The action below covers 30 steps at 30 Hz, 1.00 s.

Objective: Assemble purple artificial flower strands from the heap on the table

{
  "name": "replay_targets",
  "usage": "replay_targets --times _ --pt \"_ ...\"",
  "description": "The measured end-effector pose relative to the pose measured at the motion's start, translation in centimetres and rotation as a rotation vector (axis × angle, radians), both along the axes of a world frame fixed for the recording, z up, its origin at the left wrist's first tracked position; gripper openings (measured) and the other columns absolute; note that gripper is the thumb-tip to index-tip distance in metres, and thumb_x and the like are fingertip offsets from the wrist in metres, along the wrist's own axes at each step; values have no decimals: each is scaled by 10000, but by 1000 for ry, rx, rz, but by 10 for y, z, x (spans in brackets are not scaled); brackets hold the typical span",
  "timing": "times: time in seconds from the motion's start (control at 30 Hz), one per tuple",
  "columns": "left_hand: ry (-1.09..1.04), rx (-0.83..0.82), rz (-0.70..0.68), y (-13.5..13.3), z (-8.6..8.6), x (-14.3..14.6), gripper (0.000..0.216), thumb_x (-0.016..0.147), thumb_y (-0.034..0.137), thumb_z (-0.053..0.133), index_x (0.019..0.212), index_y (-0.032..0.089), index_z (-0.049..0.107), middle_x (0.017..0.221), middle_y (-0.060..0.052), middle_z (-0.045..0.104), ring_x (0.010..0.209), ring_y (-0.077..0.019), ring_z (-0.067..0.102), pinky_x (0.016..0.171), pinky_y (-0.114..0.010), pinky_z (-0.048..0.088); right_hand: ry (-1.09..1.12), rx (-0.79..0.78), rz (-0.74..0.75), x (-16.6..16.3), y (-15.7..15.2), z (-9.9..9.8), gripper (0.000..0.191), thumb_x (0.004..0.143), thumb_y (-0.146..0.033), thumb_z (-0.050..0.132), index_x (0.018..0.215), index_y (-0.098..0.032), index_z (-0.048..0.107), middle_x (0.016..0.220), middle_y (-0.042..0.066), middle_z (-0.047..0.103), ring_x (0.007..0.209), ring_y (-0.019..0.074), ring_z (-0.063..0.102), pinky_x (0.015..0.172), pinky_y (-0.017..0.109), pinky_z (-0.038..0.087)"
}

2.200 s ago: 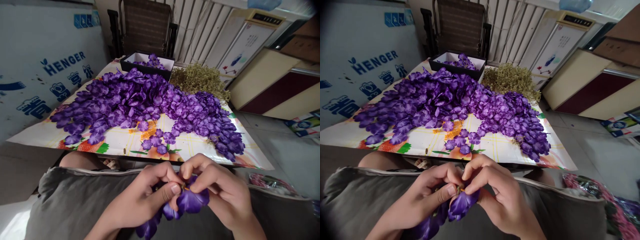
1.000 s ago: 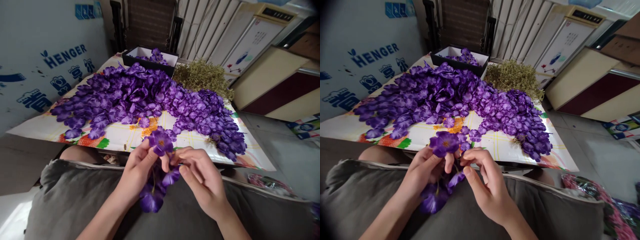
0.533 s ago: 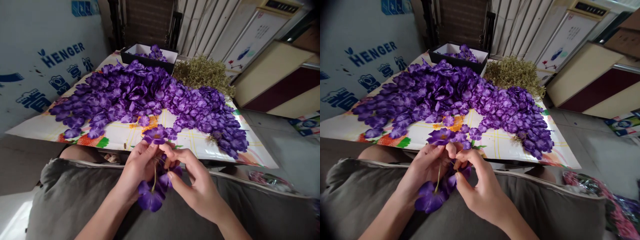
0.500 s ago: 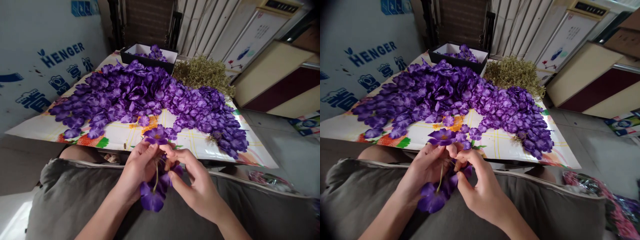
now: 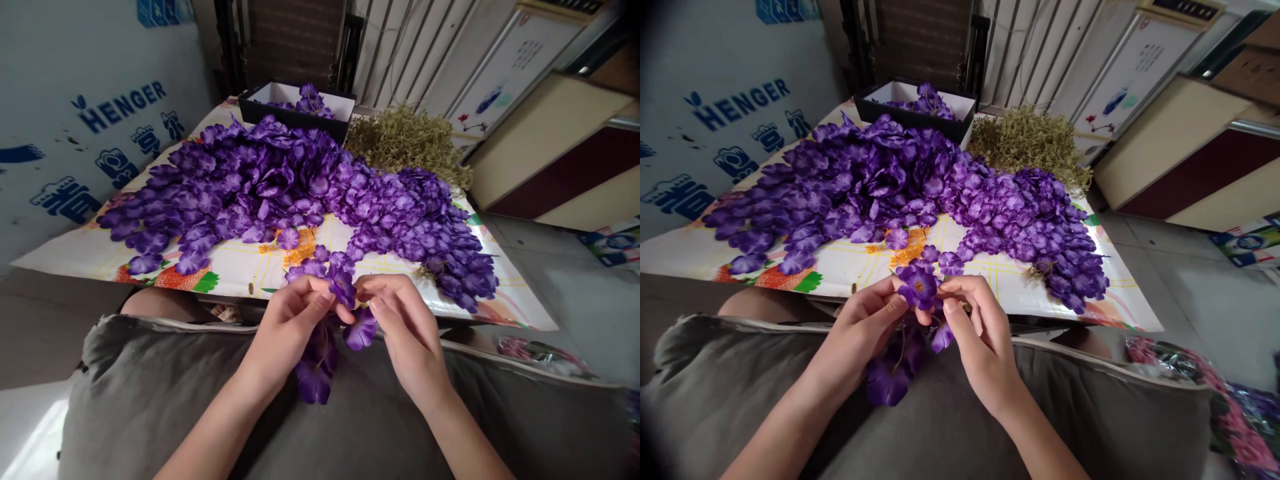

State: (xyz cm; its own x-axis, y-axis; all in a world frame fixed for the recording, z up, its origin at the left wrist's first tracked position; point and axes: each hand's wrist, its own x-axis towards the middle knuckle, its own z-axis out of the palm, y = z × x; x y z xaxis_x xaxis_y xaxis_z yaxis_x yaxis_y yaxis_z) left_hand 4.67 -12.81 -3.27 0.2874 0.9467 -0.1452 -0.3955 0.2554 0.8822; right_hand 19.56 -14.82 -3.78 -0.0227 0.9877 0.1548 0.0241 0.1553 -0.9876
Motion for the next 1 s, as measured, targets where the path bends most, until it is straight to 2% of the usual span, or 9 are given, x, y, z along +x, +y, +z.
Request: replay_targets --times 0.07,0.13,0.2,0.27,0.4,0.57,0.7,0.83,1.0 --pt "9 -33 5 0 1 0 165 864 219 579 737 139 647 713 -44 707 745 -153 644 742 -212 460 2 17 9 -1 -2 1 149 901 -209 509 1040 -248 548 1035 41 603 999 189 577 877 367 463" --pt "36 -69 81 1 4 -1 195 865 226 579 701 141 642 693 -36 696 710 -136 624 717 -194 457 -45 127 -80 -2 -4 3 166 881 -161 529 1021 -242 566 1013 40 589 997 187 565 876 353 459" --pt "52 -96 184 1 6 -1 193 868 223 579 694 152 621 644 -12 672 651 -111 596 640 -161 440 -82 271 -171 -2 -8 4 165 861 -98 531 945 -227 591 944 33 575 944 177 559 842 335 457" --pt "27 -125 241 1 6 -2 151 878 213 568 737 167 600 619 13 652 579 -87 562 555 -137 409 -74 343 -153 -3 -10 6 188 857 -54 509 898 -216 596 859 24 571 867 172 564 784 332 462" --pt "-102 -125 245 1 4 -3 104 881 188 547 784 170 580 656 18 663 556 -86 566 604 -159 448 -92 299 36 -5 -14 6 233 881 -34 440 938 -207 586 816 20 606 819 168 591 760 341 476" --pt "-169 -111 267 1 3 -3 134 852 204 592 724 168 597 695 22 675 652 -105 630 677 -186 483 -332 261 88 -12 -15 6 232 877 -29 423 978 -181 568 963 61 611 948 177 586 839 335 474" --pt "-220 -113 279 0 4 -3 136 847 197 606 715 165 599 700 13 678 719 -117 647 682 -182 494 -465 318 32 -16 -14 2 253 872 -22 434 1031 -174 560 998 78 611 971 187 577 874 343 468" --pt "-287 -131 244 0 4 -3 157 852 183 611 698 152 606 683 20 668 703 -98 647 677 -156 500 -597 330 -24 -17 -12 -3 241 879 -63 466 1066 -168 575 964 92 574 913 210 574 812 363 488" --pt "-363 -165 233 2 4 -1 162 849 158 611 690 148 639 674 9 675 811 -118 669 783 -162 509 -706 323 -52 -17 -10 -3 106 855 -118 532 910 -168 608 868 78 507 819 218 540 743 392 495"
